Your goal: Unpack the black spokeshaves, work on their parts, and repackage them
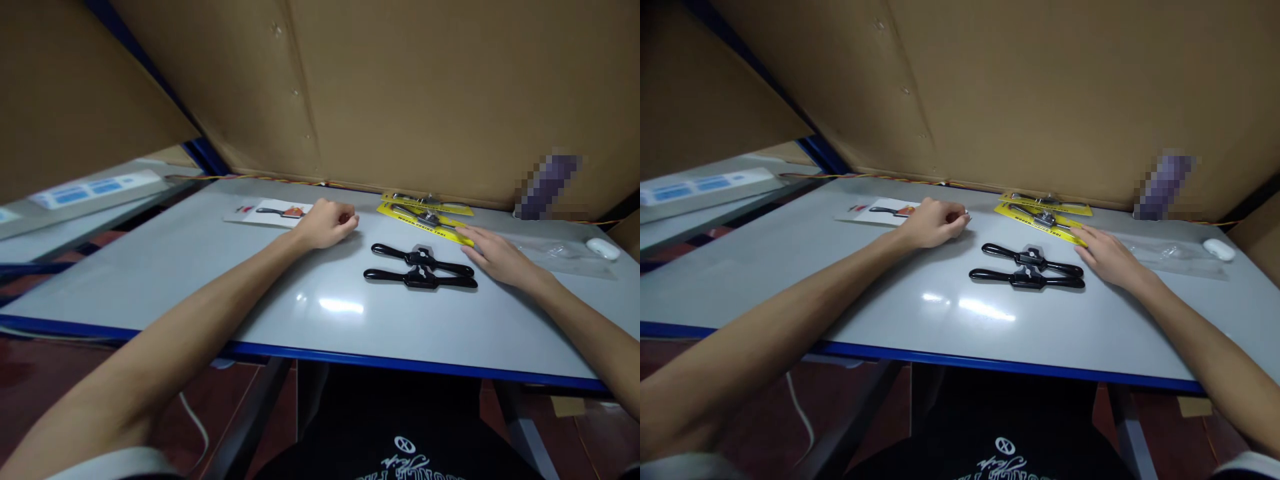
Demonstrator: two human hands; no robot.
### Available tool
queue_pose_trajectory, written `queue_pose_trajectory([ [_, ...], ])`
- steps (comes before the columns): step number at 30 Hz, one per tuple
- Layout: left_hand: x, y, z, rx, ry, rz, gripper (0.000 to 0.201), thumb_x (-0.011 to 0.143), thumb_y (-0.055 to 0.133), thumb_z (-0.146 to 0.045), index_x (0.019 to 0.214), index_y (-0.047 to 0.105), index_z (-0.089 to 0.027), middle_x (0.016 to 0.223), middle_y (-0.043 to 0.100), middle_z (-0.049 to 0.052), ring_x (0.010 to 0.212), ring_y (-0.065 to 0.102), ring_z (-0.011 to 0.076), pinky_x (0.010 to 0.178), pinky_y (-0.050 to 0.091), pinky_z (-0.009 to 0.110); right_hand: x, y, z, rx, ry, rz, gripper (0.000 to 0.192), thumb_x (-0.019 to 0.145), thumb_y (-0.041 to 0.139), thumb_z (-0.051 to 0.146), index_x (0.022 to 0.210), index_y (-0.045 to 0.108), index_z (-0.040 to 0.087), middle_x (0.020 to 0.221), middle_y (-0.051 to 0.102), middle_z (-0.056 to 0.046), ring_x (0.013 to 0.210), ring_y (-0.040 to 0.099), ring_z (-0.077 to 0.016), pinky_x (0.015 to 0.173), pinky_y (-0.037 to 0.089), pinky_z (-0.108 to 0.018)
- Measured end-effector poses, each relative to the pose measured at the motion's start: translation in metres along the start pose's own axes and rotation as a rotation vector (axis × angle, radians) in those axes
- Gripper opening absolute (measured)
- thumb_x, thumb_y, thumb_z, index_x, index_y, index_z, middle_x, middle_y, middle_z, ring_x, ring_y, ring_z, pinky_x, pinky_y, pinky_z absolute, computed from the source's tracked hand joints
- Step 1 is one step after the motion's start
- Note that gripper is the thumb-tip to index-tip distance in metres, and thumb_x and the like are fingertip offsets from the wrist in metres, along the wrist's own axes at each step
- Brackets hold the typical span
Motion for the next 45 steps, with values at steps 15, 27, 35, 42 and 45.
queue_pose_trajectory([
  [15,-0.002,0.016,0.003,0.016,0.201,0.045,0.046,0.097,0.043,-0.040,0.121,0.073,-0.014,0.114,0.068,0.014,0.104,0.064,0.0291,0.096,0.052,0.042,-0.009,-0.019,0.001,0.140,-0.104,0.067,0.032,0.103,0.050,0.035,0.122,0.076,0.030,0.130,0.078,-0.006,0.123,0.073,-0.0290,0.106,0.058,-0.052],
  [27,-0.001,0.023,0.001,-0.006,0.271,0.093,0.047,0.101,0.041,-0.039,0.129,0.069,-0.014,0.127,0.068,0.017,0.119,0.064,0.0314,0.106,0.052,0.047,-0.011,-0.019,0.006,-0.063,0.012,0.136,0.014,0.092,0.059,0.030,0.105,0.063,0.026,0.091,0.079,-0.007,0.074,0.073,-0.0260,0.068,0.054,-0.037],
  [35,-0.002,0.025,0.002,-0.009,0.287,0.100,0.045,0.102,0.042,-0.039,0.131,0.068,-0.016,0.126,0.069,0.015,0.115,0.067,0.0294,0.102,0.055,0.045,-0.016,-0.011,0.008,-0.178,-0.011,0.176,0.028,0.094,0.053,0.032,0.119,0.063,0.027,0.110,0.081,-0.010,0.073,0.075,-0.0275,0.064,0.055,-0.040],
  [42,-0.002,0.024,0.000,0.005,0.284,0.107,0.045,0.102,0.042,-0.038,0.132,0.067,-0.016,0.126,0.070,0.015,0.111,0.069,0.0297,0.098,0.056,0.045,-0.021,-0.019,0.000,-0.072,-0.102,0.085,0.047,0.097,0.044,0.022,0.139,0.063,0.028,0.132,0.077,-0.008,0.103,0.078,-0.0287,0.088,0.063,-0.048],
  [45,-0.002,0.025,0.000,0.001,0.286,0.108,0.045,0.101,0.042,-0.038,0.134,0.066,-0.017,0.127,0.070,0.014,0.109,0.069,0.0289,0.097,0.055,0.043,-0.022,-0.021,-0.005,-0.033,-0.166,0.034,0.048,0.097,0.046,0.021,0.141,0.064,0.028,0.140,0.073,-0.008,0.114,0.076,-0.0286,0.096,0.062,-0.048],
])
Point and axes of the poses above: each hand's wrist, its own x-axis towards the middle knuckle, its own y-axis out of the palm, z = x × y, the point moved 1 cm from there along x, towards the middle knuckle
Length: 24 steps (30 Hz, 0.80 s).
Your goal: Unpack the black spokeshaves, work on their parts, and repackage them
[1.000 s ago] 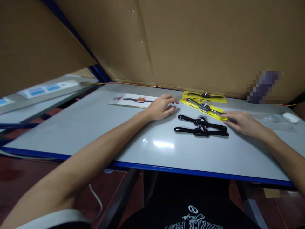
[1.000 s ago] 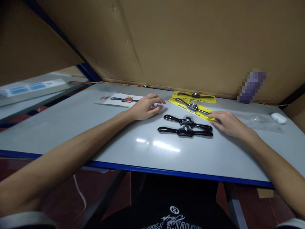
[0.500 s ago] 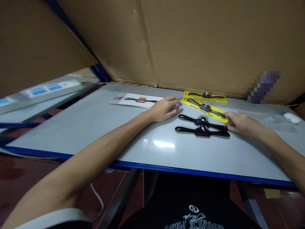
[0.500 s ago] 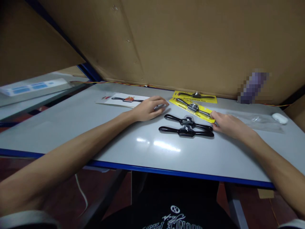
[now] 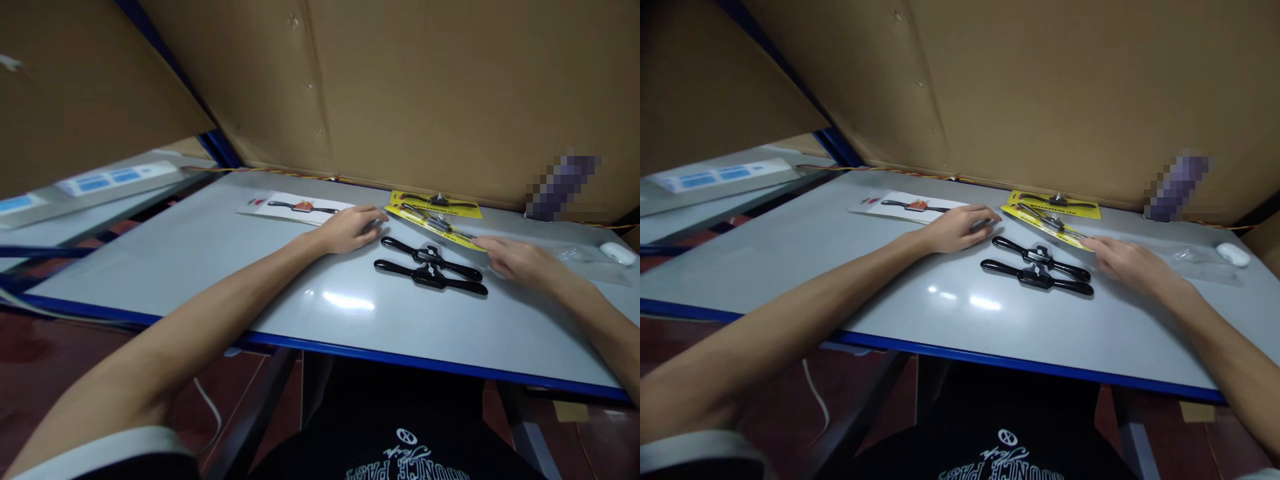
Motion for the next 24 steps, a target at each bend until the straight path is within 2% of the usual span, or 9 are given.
queue_pose_trajectory([
  [4,0.000,0.002,0.001,-0.007,0.000,-0.013,0.046,0.102,0.042,-0.039,0.134,0.066,-0.016,0.124,0.070,0.014,0.105,0.069,0.0274,0.096,0.055,0.042,0.001,0.001,-0.001,0.017,0.030,-0.076,0.037,0.099,0.045,0.024,0.125,0.070,0.026,0.125,0.078,-0.010,0.105,0.077,-0.0279,0.092,0.062,-0.046],
  [8,0.000,0.001,0.001,-0.011,-0.003,-0.010,0.046,0.102,0.042,-0.038,0.134,0.066,-0.016,0.122,0.070,0.015,0.102,0.070,0.0276,0.095,0.055,0.043,0.004,-0.004,0.003,0.087,0.194,-0.125,0.029,0.097,0.047,0.031,0.110,0.073,0.027,0.107,0.081,-0.007,0.086,0.077,-0.0253,0.082,0.062,-0.042],
  [12,0.000,-0.001,-0.001,0.002,-0.006,-0.003,0.047,0.102,0.042,-0.039,0.135,0.066,-0.016,0.121,0.071,0.014,0.101,0.070,0.0274,0.093,0.055,0.042,0.004,-0.012,0.006,0.183,0.370,-0.225,0.031,0.099,0.046,0.034,0.109,0.074,0.025,0.091,0.081,-0.006,0.072,0.074,-0.0239,0.071,0.059,-0.039],
  [15,-0.001,-0.001,-0.002,0.008,-0.005,-0.006,0.048,0.103,0.041,-0.040,0.136,0.066,-0.015,0.122,0.071,0.015,0.100,0.070,0.0265,0.092,0.055,0.041,0.003,-0.013,0.008,0.223,0.324,-0.259,0.025,0.096,0.051,0.032,0.101,0.073,0.025,0.085,0.080,-0.005,0.067,0.071,-0.0217,0.065,0.055,-0.037],
  [17,-0.001,-0.001,-0.002,0.007,0.001,-0.007,0.048,0.103,0.041,-0.040,0.136,0.066,-0.015,0.123,0.071,0.015,0.100,0.070,0.0264,0.092,0.056,0.041,0.004,-0.013,0.011,0.228,0.268,-0.233,0.021,0.095,0.051,0.030,0.096,0.072,0.025,0.083,0.079,-0.005,0.065,0.069,-0.0202,0.065,0.053,-0.036],
  [21,0.000,-0.001,-0.002,0.005,0.014,-0.008,0.048,0.103,0.040,-0.039,0.135,0.066,-0.014,0.121,0.071,0.016,0.101,0.070,0.0266,0.093,0.056,0.042,0.008,-0.015,0.021,0.258,0.221,-0.209,0.030,0.101,0.042,0.031,0.100,0.072,0.025,0.095,0.080,-0.007,0.080,0.072,-0.0229,0.073,0.053,-0.039],
  [24,0.000,-0.001,-0.002,0.001,0.012,0.002,0.049,0.103,0.040,-0.039,0.134,0.066,-0.013,0.121,0.071,0.016,0.101,0.070,0.0270,0.094,0.056,0.044,0.011,-0.016,0.027,0.209,0.186,-0.183,0.037,0.102,0.045,0.045,0.087,0.072,0.025,0.092,0.078,-0.010,0.084,0.070,-0.0272,0.077,0.051,-0.045],
])
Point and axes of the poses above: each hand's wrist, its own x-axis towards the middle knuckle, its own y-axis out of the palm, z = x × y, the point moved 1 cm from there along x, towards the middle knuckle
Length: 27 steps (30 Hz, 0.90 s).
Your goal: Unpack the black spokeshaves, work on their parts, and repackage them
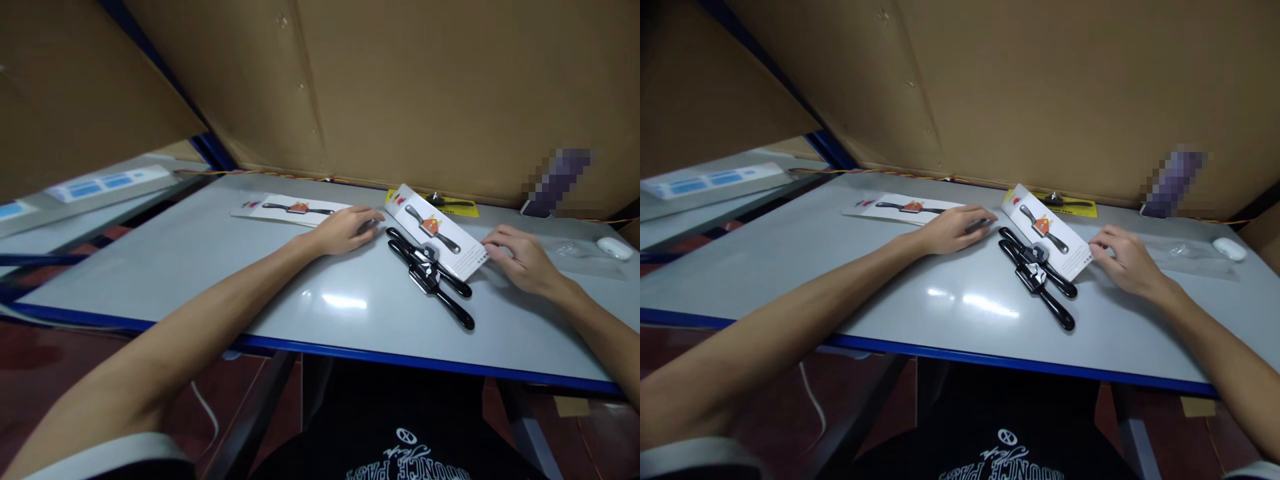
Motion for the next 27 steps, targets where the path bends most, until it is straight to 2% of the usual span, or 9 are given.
queue_pose_trajectory([
  [2,0.000,0.000,0.000,-0.005,-0.006,0.007,0.050,0.103,0.039,-0.040,0.134,0.066,-0.012,0.123,0.071,0.017,0.103,0.070,0.0276,0.095,0.056,0.045,0.001,0.002,0.002,-0.057,-0.001,0.035,0.042,0.099,0.052,0.053,0.072,0.067,0.025,0.080,0.074,-0.007,0.080,0.067,-0.0277,0.080,0.048,-0.048],
  [5,0.001,0.000,-0.001,-0.018,-0.016,0.011,0.051,0.105,0.037,-0.041,0.134,0.067,-0.011,0.125,0.071,0.018,0.108,0.070,0.0295,0.098,0.056,0.047,0.001,0.006,0.002,-0.063,0.033,0.077,0.048,0.097,0.056,0.053,0.058,0.057,0.025,0.062,0.066,-0.002,0.065,0.062,-0.0222,0.083,0.046,-0.048],
  [9,0.001,0.000,-0.012,-0.049,0.027,-0.012,0.052,0.108,0.034,-0.043,0.133,0.067,-0.012,0.129,0.071,0.018,0.119,0.067,0.0314,0.104,0.053,0.050,0.000,0.007,0.000,-0.002,0.110,0.082,0.052,0.098,0.052,0.051,0.053,0.051,0.025,0.054,0.058,-0.001,0.055,0.052,-0.0176,0.069,0.044,-0.040],
  [13,0.003,0.001,-0.036,-0.099,0.175,-0.056,0.052,0.110,0.034,-0.045,0.137,0.065,-0.013,0.136,0.068,0.018,0.128,0.063,0.0310,0.111,0.050,0.049,-0.001,0.005,0.005,0.010,0.195,0.098,0.053,0.098,0.049,0.055,0.055,0.053,0.025,0.052,0.052,-0.001,0.053,0.046,-0.0166,0.057,0.035,-0.036],
  [16,0.004,0.002,-0.049,-0.097,0.263,-0.032,0.053,0.111,0.034,-0.047,0.138,0.065,-0.014,0.137,0.067,0.018,0.128,0.063,0.0308,0.111,0.049,0.049,0.000,0.004,0.013,-0.016,0.255,0.118,0.045,0.095,0.053,0.055,0.064,0.060,0.025,0.054,0.057,0.000,0.051,0.049,-0.0164,0.058,0.035,-0.035],
  [19,0.004,0.004,-0.052,-0.055,0.290,-0.002,0.054,0.111,0.033,-0.047,0.138,0.066,-0.014,0.127,0.070,0.018,0.117,0.065,0.0306,0.105,0.051,0.048,0.001,0.003,0.021,-0.041,0.315,0.174,0.040,0.093,0.057,0.060,0.079,0.066,0.024,0.060,0.063,-0.002,0.054,0.054,-0.0189,0.059,0.037,-0.035],
  [25,0.003,0.006,-0.048,-0.012,0.269,0.016,0.056,0.111,0.031,-0.049,0.139,0.066,-0.015,0.116,0.069,0.017,0.105,0.063,0.0289,0.097,0.051,0.044,0.000,0.003,0.025,-0.054,0.289,0.255,0.063,0.093,0.051,0.072,0.123,0.075,0.021,0.099,0.074,-0.013,0.086,0.066,-0.0310,0.073,0.048,-0.044],
  [27,0.003,0.006,-0.048,-0.002,0.251,0.021,0.058,0.111,0.030,-0.051,0.141,0.065,-0.015,0.115,0.069,0.016,0.102,0.062,0.0282,0.096,0.049,0.043,0.000,0.005,0.023,-0.050,0.334,0.297,0.068,0.093,0.051,0.073,0.133,0.073,0.023,0.098,0.074,-0.012,0.084,0.066,-0.0312,0.073,0.049,-0.046],
])
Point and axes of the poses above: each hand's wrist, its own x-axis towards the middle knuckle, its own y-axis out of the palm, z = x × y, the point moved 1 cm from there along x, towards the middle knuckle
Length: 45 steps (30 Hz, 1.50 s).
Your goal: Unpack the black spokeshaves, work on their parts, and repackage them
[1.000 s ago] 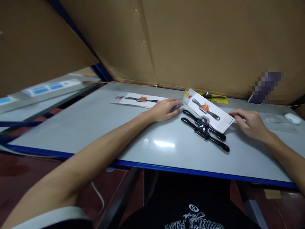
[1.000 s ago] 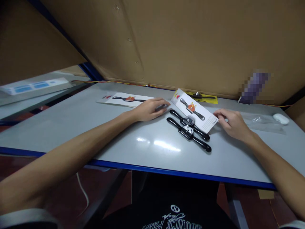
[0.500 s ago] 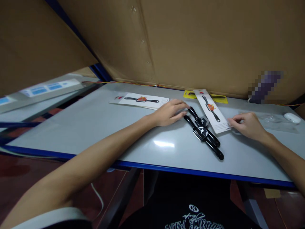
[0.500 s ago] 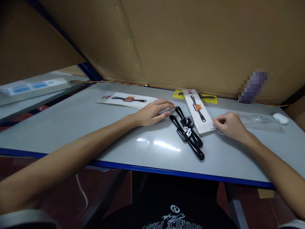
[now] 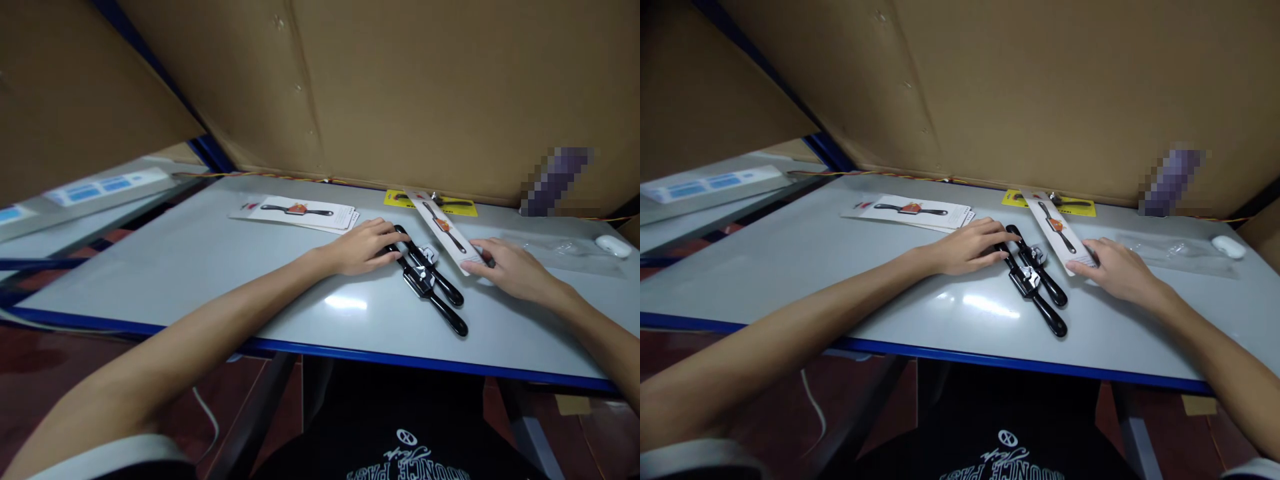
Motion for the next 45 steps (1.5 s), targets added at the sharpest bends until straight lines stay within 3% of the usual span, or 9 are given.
queue_pose_trajectory([
  [3,0.000,0.000,0.000,0.018,-0.044,0.032,0.063,0.110,0.029,-0.054,0.146,0.062,-0.014,0.113,0.068,0.017,0.098,0.060,0.0281,0.094,0.048,0.042,0.002,0.006,-0.002,0.068,0.081,0.029,0.081,0.086,0.060,0.072,0.150,0.062,0.022,0.091,0.075,-0.009,0.076,0.066,-0.0302,0.069,0.050,-0.046],
  [6,-0.001,0.000,0.002,0.033,-0.072,0.078,0.066,0.110,0.028,-0.055,0.148,0.061,-0.012,0.111,0.067,0.016,0.097,0.059,0.0287,0.094,0.047,0.044,0.005,0.013,-0.006,0.170,0.063,-0.051,0.090,0.081,0.070,0.067,0.155,0.056,0.018,0.116,0.077,-0.015,0.091,0.070,-0.0334,0.078,0.055,-0.050],
  [9,-0.002,0.001,0.004,0.045,-0.072,0.077,0.066,0.108,0.032,-0.056,0.146,0.063,-0.012,0.112,0.066,0.018,0.100,0.060,0.0312,0.095,0.049,0.047,0.007,0.015,-0.012,0.213,0.001,-0.138,0.078,0.084,0.071,0.060,0.151,0.060,0.022,0.137,0.072,-0.016,0.105,0.071,-0.0357,0.089,0.057,-0.054],
  [15,-0.005,0.000,0.008,0.030,0.009,0.006,0.055,0.102,0.048,-0.053,0.139,0.067,-0.016,0.149,0.059,0.020,0.132,0.058,0.0374,0.110,0.048,0.053,0.009,0.011,-0.024,0.153,-0.075,-0.256,0.053,0.089,0.068,0.053,0.129,0.068,0.020,0.118,0.074,-0.017,0.099,0.071,-0.0352,0.083,0.058,-0.052],
  [20,-0.005,-0.006,0.006,0.013,0.025,0.042,0.050,0.100,0.049,-0.049,0.132,0.069,-0.016,0.132,0.070,0.018,0.120,0.066,0.0344,0.105,0.052,0.050,0.008,0.014,-0.025,0.142,-0.129,-0.338,0.043,0.094,0.061,0.048,0.127,0.065,0.020,0.117,0.074,-0.016,0.095,0.070,-0.0332,0.080,0.057,-0.047],
  [25,-0.003,-0.009,0.002,0.032,0.054,0.061,0.048,0.100,0.045,-0.048,0.122,0.073,-0.017,0.110,0.071,0.016,0.102,0.066,0.0308,0.095,0.054,0.045,0.008,0.014,-0.025,0.170,-0.105,-0.319,0.045,0.095,0.060,0.048,0.129,0.063,0.018,0.108,0.076,-0.014,0.085,0.070,-0.0307,0.074,0.055,-0.045],
  [32,-0.003,-0.009,0.000,0.009,0.069,0.056,0.045,0.101,0.045,-0.044,0.126,0.073,-0.018,0.114,0.070,0.015,0.103,0.066,0.0303,0.095,0.054,0.045,0.007,0.009,-0.025,0.230,-0.169,-0.312,0.038,0.096,0.060,0.046,0.124,0.064,0.021,0.107,0.078,-0.012,0.083,0.071,-0.0299,0.074,0.057,-0.045],
  [38,-0.004,-0.010,-0.005,0.056,0.111,0.078,0.052,0.094,0.051,-0.046,0.133,0.070,-0.016,0.116,0.069,0.017,0.105,0.065,0.0345,0.099,0.053,0.052,0.006,0.011,-0.022,0.260,-0.223,-0.270,0.038,0.099,0.058,0.046,0.127,0.064,0.022,0.117,0.078,-0.013,0.097,0.073,-0.0320,0.082,0.058,-0.046],
  [45,-0.003,-0.009,-0.007,-0.002,0.115,0.062,0.049,0.095,0.051,-0.049,0.129,0.070,-0.019,0.112,0.072,0.014,0.100,0.066,0.0311,0.096,0.052,0.047,0.006,0.011,-0.020,0.216,-0.245,-0.288,0.037,0.100,0.057,0.045,0.127,0.064,0.021,0.122,0.077,-0.014,0.106,0.073,-0.0343,0.089,0.058,-0.049],
])
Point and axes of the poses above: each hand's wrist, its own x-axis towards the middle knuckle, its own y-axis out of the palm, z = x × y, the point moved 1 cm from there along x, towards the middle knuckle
